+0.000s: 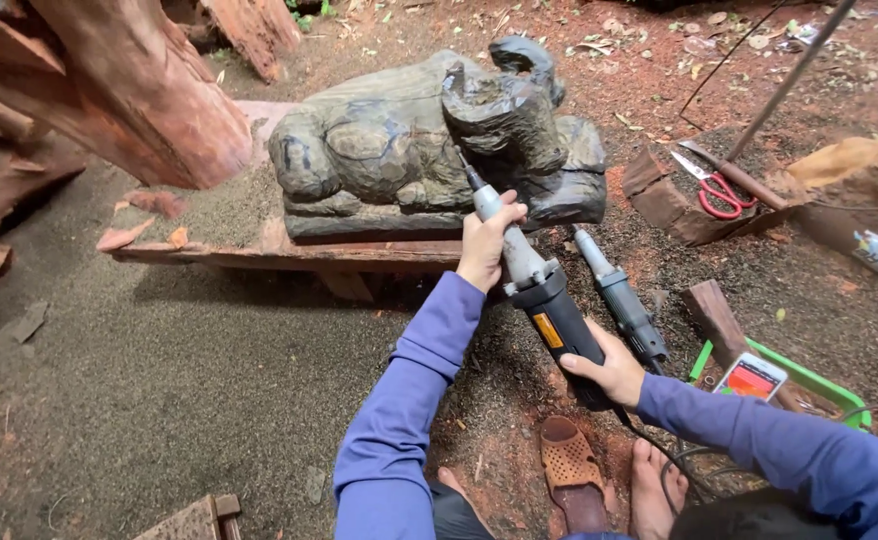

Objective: Carving details into a wooden buffalo sculpture using a power die grinder.

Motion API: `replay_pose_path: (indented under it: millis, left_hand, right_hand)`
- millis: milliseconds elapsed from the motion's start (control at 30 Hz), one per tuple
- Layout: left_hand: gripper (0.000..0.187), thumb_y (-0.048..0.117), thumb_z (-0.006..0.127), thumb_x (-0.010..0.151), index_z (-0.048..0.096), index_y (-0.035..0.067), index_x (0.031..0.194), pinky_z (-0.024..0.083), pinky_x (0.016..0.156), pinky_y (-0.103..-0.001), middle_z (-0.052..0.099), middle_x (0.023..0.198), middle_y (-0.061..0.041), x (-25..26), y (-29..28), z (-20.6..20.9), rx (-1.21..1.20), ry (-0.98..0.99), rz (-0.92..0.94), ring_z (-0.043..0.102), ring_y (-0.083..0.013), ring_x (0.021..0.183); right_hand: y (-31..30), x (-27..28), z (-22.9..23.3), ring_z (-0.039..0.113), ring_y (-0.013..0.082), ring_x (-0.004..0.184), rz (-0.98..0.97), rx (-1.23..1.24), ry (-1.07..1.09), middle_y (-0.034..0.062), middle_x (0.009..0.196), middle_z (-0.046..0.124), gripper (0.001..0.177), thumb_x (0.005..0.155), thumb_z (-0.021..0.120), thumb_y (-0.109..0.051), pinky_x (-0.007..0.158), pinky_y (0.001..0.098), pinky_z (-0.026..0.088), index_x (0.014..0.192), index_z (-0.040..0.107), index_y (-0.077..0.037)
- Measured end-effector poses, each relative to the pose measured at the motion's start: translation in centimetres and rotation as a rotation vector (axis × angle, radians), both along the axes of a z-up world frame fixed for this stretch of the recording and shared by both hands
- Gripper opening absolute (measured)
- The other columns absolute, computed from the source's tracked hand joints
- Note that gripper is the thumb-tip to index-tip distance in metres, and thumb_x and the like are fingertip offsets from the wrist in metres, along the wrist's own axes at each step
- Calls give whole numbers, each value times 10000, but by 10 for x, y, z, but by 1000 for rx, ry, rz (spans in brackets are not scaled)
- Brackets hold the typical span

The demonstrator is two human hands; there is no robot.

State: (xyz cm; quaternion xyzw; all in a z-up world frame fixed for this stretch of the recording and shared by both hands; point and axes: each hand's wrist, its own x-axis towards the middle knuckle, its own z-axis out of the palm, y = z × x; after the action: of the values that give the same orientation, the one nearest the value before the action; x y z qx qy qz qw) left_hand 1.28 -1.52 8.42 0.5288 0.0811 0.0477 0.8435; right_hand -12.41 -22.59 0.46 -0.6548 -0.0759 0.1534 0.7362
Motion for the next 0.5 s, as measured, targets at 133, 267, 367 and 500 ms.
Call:
replay_pose_path:
  millis: [133, 267, 367, 500]
  left_hand:
    - [598, 169, 824, 723, 671, -53, 1257, 585, 776, -352, 713, 853, -98, 2, -20, 10, 79, -34, 0, 687, -139, 784]
    - [435, 232, 881, 656, 723, 6, 992, 535, 715, -353, 693, 780, -81, 17, -23, 4, 126, 11, 36, 645, -152, 727]
    - [359, 259, 879, 639, 722, 28, 864, 498, 685, -330, 664, 734, -72, 24, -22, -1, 123, 42, 69, 621, -163, 691]
    - [331, 283, 885, 637, 718, 55, 810, 491, 688, -320, 672, 728, -67, 26, -22, -3, 175, 61, 75, 629, -166, 696]
  right_hand:
    - [-1, -1, 1, 747, 427, 465, -41, 44, 23, 287, 654, 655, 380, 771, 813, -148, 348, 493, 628, 1098, 657, -33]
    - [-4, 8, -7, 729, 428, 464, -88, 27, 48, 266, 652, 613, 362, 764, 802, -149, 361, 491, 623, 1081, 670, -33]
    - [-2, 12, 3, 718, 422, 464, -92, -8, 51, 268, 655, 597, 360, 759, 809, -134, 368, 485, 617, 1078, 677, -27]
    - [3, 12, 5, 712, 430, 470, -112, -3, 94, 251, 660, 581, 348, 759, 793, -127, 376, 494, 621, 1076, 682, -35]
